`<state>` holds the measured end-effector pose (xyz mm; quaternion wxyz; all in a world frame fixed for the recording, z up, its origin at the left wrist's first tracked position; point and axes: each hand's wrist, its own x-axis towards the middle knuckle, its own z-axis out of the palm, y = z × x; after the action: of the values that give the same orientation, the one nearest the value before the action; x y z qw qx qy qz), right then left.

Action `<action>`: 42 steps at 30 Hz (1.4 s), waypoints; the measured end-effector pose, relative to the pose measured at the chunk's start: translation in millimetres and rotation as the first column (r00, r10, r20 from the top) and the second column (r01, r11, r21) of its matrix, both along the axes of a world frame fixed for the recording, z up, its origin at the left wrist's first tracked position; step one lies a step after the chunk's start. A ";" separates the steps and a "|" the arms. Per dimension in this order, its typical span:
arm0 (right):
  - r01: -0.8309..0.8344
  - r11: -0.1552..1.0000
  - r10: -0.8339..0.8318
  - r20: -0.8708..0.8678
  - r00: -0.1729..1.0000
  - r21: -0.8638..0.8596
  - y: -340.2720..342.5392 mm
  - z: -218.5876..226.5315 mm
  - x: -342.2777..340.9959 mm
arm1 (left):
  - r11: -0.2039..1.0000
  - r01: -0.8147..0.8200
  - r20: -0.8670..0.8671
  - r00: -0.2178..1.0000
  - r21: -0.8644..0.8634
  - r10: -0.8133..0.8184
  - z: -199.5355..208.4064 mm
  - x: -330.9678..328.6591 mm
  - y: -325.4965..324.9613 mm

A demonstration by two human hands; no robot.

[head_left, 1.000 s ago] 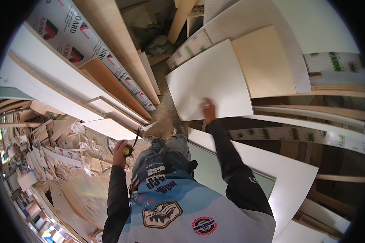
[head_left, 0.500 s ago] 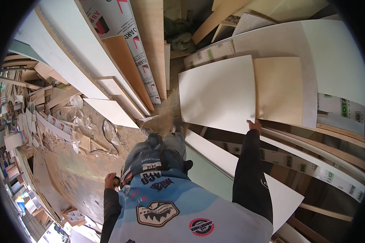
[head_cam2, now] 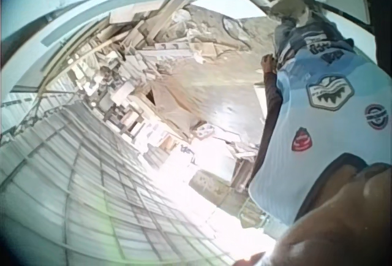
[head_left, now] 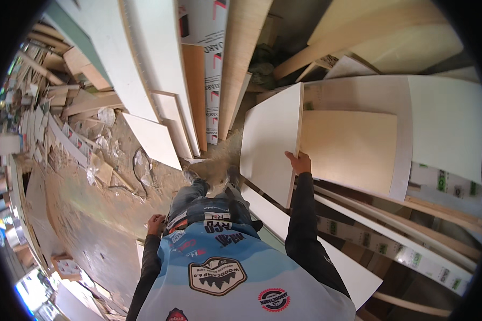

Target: The person uses a tape measure to measure the length and width of various pieces of wood, including rectangular boards and curved pieces, in a workshop.

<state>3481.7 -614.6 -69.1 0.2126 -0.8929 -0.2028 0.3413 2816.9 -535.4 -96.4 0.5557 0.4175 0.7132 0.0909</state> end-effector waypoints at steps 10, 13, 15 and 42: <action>-0.100 0.994 0.091 0.205 0.974 0.034 45.9 -57.9 -4.1 | 0.974 -0.199 -0.104 0.972 0.109 0.210 -7.6 13.3 -60.6; -0.137 0.983 0.100 0.267 0.959 0.126 35.6 -57.2 -26.8 | 0.947 -0.314 -0.121 0.940 0.058 0.319 -24.4 4.7 -106.4; -0.140 0.967 0.082 0.258 0.963 0.213 30.2 -43.1 -48.2 | 0.901 -0.433 -0.140 0.891 0.020 0.432 -26.7 3.5 -132.7; -0.850 0.526 0.850 0.027 0.526 0.028 117.9 280.0 -448.1 | 0.512 -0.859 -0.093 0.509 0.013 0.856 -70.6 -241.9 -204.5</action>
<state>3033.6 -496.7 211.0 0.0353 -0.6788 -0.6190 0.3934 2575.0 -739.9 -166.9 0.4137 0.0048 0.8512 0.3229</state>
